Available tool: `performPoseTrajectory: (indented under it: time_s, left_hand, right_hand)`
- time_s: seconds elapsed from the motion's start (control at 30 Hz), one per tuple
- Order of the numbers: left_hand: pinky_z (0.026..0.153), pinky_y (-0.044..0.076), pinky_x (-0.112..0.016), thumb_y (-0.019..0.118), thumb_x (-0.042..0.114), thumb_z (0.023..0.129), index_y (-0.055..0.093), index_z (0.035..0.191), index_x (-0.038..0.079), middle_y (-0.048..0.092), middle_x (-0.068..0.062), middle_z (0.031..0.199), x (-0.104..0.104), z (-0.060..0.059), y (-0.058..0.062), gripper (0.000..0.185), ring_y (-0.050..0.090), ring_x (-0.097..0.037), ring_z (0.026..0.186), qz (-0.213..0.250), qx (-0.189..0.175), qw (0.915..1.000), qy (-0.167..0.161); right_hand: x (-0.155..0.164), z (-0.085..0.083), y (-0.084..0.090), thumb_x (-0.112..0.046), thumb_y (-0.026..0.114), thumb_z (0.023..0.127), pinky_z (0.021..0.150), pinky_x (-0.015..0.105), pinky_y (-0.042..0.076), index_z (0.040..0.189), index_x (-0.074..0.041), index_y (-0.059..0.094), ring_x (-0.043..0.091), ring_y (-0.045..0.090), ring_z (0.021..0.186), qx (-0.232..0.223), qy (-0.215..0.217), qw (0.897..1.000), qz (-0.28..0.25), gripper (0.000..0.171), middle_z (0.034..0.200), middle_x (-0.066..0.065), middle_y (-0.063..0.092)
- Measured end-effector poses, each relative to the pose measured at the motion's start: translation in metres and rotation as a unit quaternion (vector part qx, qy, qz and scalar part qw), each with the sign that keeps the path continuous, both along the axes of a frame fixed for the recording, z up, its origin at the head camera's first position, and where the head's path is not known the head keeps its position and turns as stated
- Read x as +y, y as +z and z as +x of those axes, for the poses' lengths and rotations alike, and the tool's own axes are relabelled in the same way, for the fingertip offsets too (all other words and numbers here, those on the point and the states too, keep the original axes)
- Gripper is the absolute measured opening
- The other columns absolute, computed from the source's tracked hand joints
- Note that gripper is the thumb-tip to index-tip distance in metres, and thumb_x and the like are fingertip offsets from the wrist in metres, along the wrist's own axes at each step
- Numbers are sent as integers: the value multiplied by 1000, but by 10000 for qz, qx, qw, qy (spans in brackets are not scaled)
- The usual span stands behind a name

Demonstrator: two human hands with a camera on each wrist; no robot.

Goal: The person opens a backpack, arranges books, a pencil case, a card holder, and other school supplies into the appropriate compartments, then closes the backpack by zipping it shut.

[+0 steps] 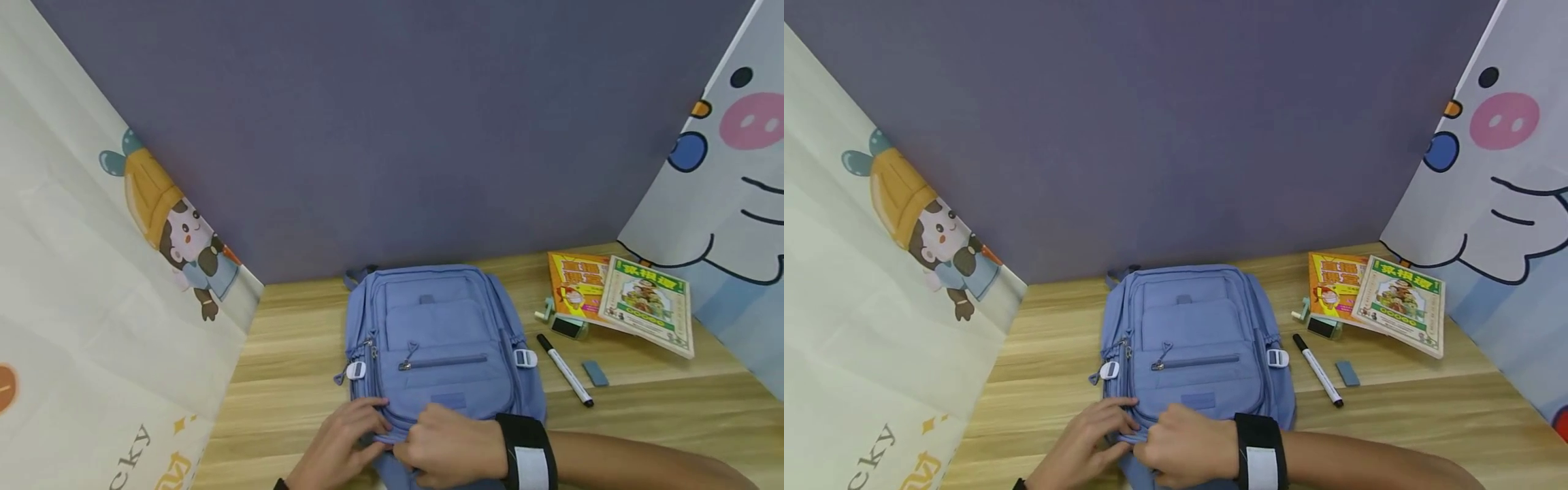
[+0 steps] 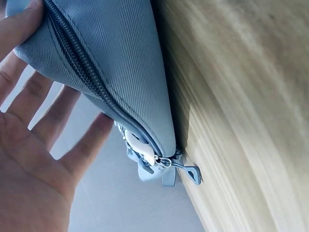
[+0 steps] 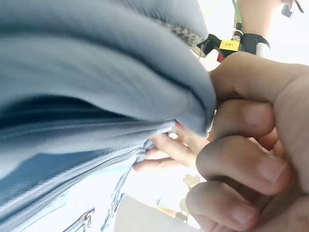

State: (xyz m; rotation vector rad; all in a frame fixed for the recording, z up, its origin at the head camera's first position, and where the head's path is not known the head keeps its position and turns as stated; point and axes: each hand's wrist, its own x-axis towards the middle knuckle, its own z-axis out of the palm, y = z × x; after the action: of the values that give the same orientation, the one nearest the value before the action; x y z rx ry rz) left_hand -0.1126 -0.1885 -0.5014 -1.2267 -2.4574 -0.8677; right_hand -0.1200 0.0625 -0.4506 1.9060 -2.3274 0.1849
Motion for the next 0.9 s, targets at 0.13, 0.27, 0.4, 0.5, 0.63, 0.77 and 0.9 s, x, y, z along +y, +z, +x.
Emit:
performPoseTrajectory:
  time_s: [0.13, 0.27, 0.4, 0.5, 0.63, 0.77, 0.9]
  left_hand:
    - [97, 58, -37, 90, 13, 80, 71, 92, 25, 74, 15, 102, 3, -1, 0, 25, 69, -16, 121, -51, 211, 9994, 276]
    - [94, 58, -37, 90, 12, 77, 69, 89, 26, 75, 15, 103, 5, 0, -1, 28, 69, -14, 118, -105, 218, 9987, 455]
    - [94, 58, -39, 88, 11, 77, 70, 89, 27, 76, 14, 105, 5, 1, -3, 27, 68, -13, 117, -76, 134, 9986, 515]
    - [94, 57, -38, 87, 10, 78, 69, 88, 27, 75, 15, 105, 5, 2, -4, 26, 68, -13, 117, -29, 157, 9985, 521]
    - [96, 57, -36, 87, 11, 78, 69, 88, 26, 74, 17, 101, 6, 2, -6, 26, 68, -13, 118, 96, 320, 9983, 469]
    - [97, 56, -33, 87, 10, 77, 68, 88, 26, 73, 17, 97, 6, 2, -8, 27, 69, -15, 117, 236, 400, 9980, 423]
    - [97, 56, -33, 88, 11, 77, 67, 86, 26, 73, 18, 97, 4, 3, -9, 28, 69, -15, 117, 254, 402, 9977, 475]
  right_hand:
    - [13, 4, -1, -33, 85, 86, 47, 13, 14, 79, -30, 60, -9, 17, 49, -94, -36, 9999, 14, 26, 58, -19, 40]
    - [26, 8, -3, -35, 84, 87, 47, 12, 13, 77, -29, 58, -10, 14, 51, -229, -3, 9996, -145, 29, 58, -19, 36]
    - [38, 11, -5, -33, 81, 90, 48, 10, 15, 78, -28, 59, -12, 15, 53, -507, -58, 9984, -240, 26, 59, -21, 38]
    - [46, 12, -7, -31, 82, 89, 49, 8, 19, 81, -28, 61, -15, 19, 55, -658, -131, 9975, -209, 22, 61, -22, 45]
    - [58, 14, -9, -23, 85, 83, 51, 5, 22, 83, -28, 64, -19, 25, 57, -874, -265, 9954, -277, 22, 64, -23, 53]
    - [70, 15, -12, -16, 86, 77, 53, 4, 23, 84, -28, 64, -20, 29, 59, -990, -394, 9933, -454, 26, 66, -23, 56]
    - [81, 15, -16, -11, 85, 73, 55, 3, 22, 82, -30, 62, -21, 28, 61, -1029, -612, 9913, -542, 31, 67, -24, 56]
